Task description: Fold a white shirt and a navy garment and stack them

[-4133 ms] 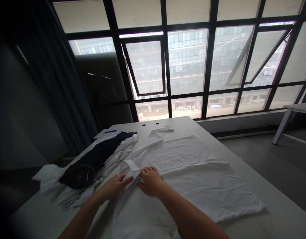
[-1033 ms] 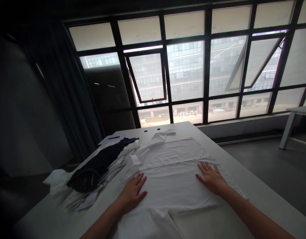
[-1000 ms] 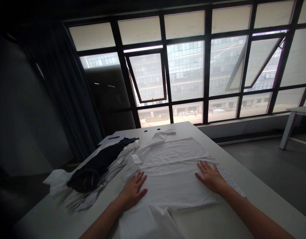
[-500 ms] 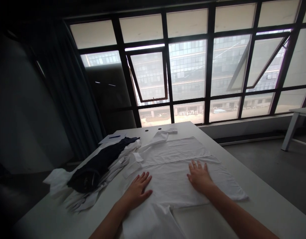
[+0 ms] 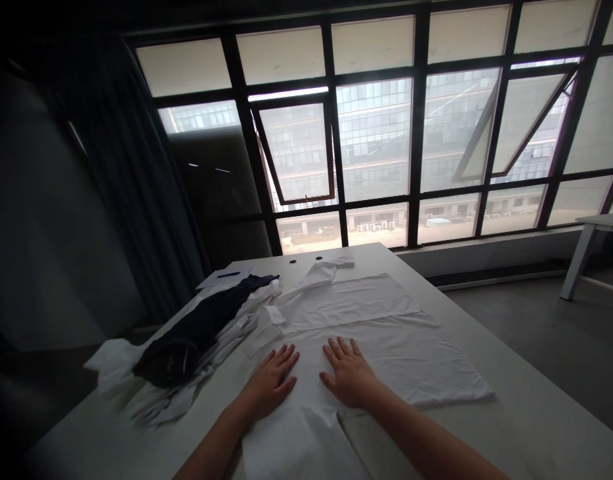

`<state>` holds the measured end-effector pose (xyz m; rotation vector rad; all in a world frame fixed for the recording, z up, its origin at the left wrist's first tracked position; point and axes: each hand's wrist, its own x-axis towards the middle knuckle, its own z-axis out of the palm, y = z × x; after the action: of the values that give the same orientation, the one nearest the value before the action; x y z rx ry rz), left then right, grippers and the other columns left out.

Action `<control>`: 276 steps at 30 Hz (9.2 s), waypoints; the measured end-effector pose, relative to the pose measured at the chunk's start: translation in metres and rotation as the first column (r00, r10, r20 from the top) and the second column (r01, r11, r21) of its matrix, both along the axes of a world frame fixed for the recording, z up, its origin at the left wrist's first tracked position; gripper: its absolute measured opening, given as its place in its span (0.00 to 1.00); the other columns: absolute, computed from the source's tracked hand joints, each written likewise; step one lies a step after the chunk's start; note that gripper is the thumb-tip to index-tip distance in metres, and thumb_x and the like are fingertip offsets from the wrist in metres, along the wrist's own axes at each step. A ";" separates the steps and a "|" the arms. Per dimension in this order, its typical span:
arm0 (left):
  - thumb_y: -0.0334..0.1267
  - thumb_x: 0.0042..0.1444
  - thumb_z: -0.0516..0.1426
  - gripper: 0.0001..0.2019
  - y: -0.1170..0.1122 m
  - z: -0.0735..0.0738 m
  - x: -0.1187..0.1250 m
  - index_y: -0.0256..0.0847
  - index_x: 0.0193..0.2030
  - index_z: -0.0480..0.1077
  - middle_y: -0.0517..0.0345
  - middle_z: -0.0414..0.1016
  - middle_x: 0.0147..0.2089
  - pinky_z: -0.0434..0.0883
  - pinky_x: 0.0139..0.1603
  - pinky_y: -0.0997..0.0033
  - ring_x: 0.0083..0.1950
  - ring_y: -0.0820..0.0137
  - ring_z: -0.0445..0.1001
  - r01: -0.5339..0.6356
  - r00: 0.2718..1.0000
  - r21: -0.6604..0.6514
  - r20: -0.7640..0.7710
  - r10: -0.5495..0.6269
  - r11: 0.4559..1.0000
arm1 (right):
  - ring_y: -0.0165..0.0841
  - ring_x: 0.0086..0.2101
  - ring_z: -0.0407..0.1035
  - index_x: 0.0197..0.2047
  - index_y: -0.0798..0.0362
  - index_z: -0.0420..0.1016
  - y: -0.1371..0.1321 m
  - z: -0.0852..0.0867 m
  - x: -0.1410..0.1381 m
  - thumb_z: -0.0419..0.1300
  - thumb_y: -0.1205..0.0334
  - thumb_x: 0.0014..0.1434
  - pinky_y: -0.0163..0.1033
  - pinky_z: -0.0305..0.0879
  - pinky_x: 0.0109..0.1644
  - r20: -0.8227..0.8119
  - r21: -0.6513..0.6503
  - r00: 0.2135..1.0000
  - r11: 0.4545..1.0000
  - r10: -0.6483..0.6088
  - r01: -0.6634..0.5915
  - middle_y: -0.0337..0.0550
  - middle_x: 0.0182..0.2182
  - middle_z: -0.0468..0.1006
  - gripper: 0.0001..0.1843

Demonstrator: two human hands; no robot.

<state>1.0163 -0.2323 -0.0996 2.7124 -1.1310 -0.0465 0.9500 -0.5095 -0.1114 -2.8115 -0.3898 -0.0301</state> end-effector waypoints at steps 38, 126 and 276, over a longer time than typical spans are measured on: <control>0.51 0.68 0.44 0.35 -0.103 0.028 -0.045 0.35 0.76 0.48 0.48 0.42 0.78 0.43 0.76 0.50 0.78 0.57 0.41 0.009 0.997 0.064 -0.079 -0.003 0.998 | 0.45 0.71 0.41 0.75 0.51 0.52 -0.032 0.011 -0.017 0.44 0.44 0.69 0.57 0.34 0.73 0.020 0.030 0.999 0.999 -0.028 0.027 0.50 0.73 0.49 0.36; 0.50 0.57 0.63 0.14 0.021 0.043 -0.019 0.47 0.47 0.77 0.50 0.75 0.55 0.66 0.61 0.54 0.57 0.56 0.72 0.121 0.989 -0.280 0.111 -0.093 0.952 | 0.48 0.61 0.60 0.46 0.44 0.79 -0.024 0.039 -0.043 0.69 0.45 0.51 0.60 0.47 0.68 0.243 0.237 0.926 0.909 0.287 -0.344 0.48 0.60 0.70 0.22; 0.52 0.66 0.52 0.18 0.025 0.028 0.010 0.41 0.38 0.74 0.56 0.77 0.36 0.67 0.39 0.71 0.38 0.64 0.73 -0.228 0.955 -0.657 -0.293 0.034 0.718 | 0.43 0.35 0.76 0.43 0.52 0.79 -0.242 0.014 -0.045 0.59 0.50 0.53 0.45 0.68 0.39 0.128 0.673 0.695 0.577 -0.708 0.463 0.47 0.36 0.83 0.19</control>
<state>1.0261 -0.2073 -0.0717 2.0242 -0.6783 0.0325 0.9050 -0.7516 -0.0973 -2.1304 0.4717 -0.7420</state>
